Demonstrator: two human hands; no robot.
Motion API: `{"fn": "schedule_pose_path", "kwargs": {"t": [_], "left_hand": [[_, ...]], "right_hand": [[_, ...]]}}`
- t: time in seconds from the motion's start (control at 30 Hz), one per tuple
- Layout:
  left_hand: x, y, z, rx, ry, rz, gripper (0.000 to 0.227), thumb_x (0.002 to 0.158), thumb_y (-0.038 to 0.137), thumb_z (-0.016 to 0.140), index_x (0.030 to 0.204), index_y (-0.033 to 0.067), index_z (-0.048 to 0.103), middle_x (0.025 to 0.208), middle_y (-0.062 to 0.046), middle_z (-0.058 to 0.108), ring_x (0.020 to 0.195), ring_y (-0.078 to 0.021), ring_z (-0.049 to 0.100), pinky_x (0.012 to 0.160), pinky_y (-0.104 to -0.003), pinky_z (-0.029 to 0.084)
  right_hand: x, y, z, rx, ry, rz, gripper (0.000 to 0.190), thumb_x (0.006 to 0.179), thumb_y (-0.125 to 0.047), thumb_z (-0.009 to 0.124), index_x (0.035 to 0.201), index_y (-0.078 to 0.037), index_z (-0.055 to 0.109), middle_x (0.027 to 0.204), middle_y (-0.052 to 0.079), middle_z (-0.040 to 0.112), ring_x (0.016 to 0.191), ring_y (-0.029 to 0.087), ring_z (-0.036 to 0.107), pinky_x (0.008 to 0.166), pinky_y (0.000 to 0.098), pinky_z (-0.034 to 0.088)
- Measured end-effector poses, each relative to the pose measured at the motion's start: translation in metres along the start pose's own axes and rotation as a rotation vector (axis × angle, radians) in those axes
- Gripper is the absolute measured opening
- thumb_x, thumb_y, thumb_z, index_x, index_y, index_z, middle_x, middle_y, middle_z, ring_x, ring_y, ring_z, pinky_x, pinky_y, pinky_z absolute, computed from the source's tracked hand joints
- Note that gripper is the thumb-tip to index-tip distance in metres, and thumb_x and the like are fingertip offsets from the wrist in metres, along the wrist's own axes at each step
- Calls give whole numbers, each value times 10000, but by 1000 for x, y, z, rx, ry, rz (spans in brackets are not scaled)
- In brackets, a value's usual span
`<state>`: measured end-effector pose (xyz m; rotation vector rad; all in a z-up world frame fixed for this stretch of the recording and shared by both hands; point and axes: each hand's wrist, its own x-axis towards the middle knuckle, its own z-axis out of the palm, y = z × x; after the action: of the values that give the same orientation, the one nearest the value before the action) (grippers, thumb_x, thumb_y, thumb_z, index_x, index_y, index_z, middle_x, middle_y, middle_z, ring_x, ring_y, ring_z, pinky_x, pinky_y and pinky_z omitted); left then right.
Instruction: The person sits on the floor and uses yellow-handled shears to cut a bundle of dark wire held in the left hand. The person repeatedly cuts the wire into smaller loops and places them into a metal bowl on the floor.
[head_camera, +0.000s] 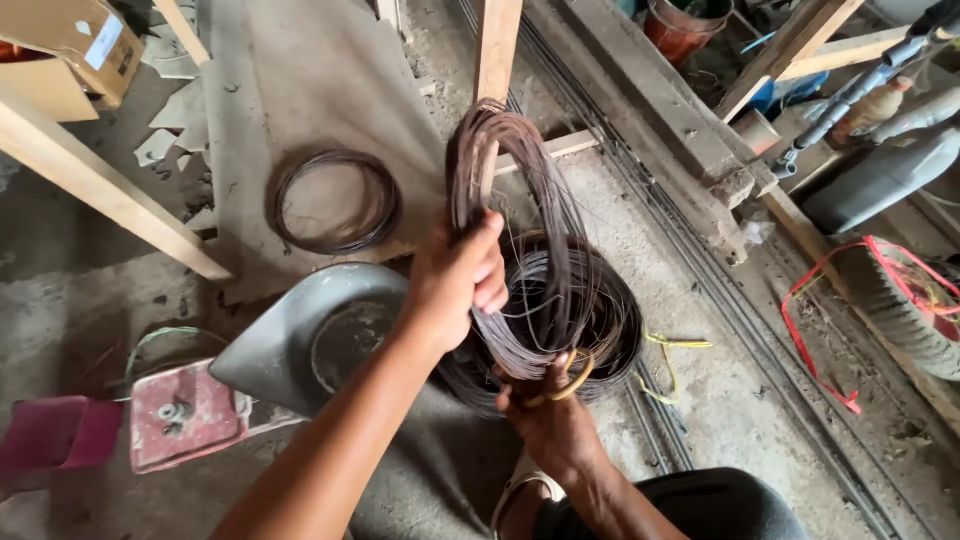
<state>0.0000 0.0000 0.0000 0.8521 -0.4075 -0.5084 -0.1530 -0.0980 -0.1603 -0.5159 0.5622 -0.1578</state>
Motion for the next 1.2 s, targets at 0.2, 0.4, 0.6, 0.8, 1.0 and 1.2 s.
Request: {"fn": "schedule_pose_path", "kwargs": {"t": [0.2,0.4,0.6,0.8,1.0,1.2], "left_hand": [[-6,25,-9,-30,-40,33,95,1017,154,619,988,132,532,557,41,355,354,-61,299,286,-229,218],[-14,73,-25,119,-203,66,70,1084,147,597,1053,169,657,599,81,441,400,-52,346,307,-186,304],[-35,121,-22,223,-211,115,130,1081,78,566,1142,163,642,619,71,395,423,-54,333,339,-197,289],[-71,153,-31,174,-164,206,125,1055,74,572,1160,119,623,599,42,332,398,-61,299,315,-221,243],[-108,165,-52,225,77,204,54,1028,127,581,1081,134,582,571,36,317,374,-63,282,309,-231,226],[-134,159,-84,236,116,285,118,1011,74,610,1104,148,604,566,48,302,382,-54,301,321,-220,244]], "right_hand": [[-25,17,18,-139,19,85,476,994,-341,520,1256,46,611,1141,384,708,834,351,647,754,476,590],[-31,15,18,-245,22,-4,477,880,-131,714,1262,144,635,850,230,675,756,311,660,636,448,611],[-25,4,14,-354,78,-40,389,920,-109,667,1218,140,644,889,220,659,825,301,662,751,450,599],[-26,4,12,-446,0,-57,332,914,-102,674,1170,109,670,859,196,669,790,283,667,774,459,620],[-17,-9,1,-441,-88,-193,344,878,-85,717,1153,117,665,907,209,688,805,272,688,675,412,619],[-43,-73,50,-667,-259,-202,337,880,-45,700,1155,148,680,807,221,702,697,324,668,662,453,574]]}}
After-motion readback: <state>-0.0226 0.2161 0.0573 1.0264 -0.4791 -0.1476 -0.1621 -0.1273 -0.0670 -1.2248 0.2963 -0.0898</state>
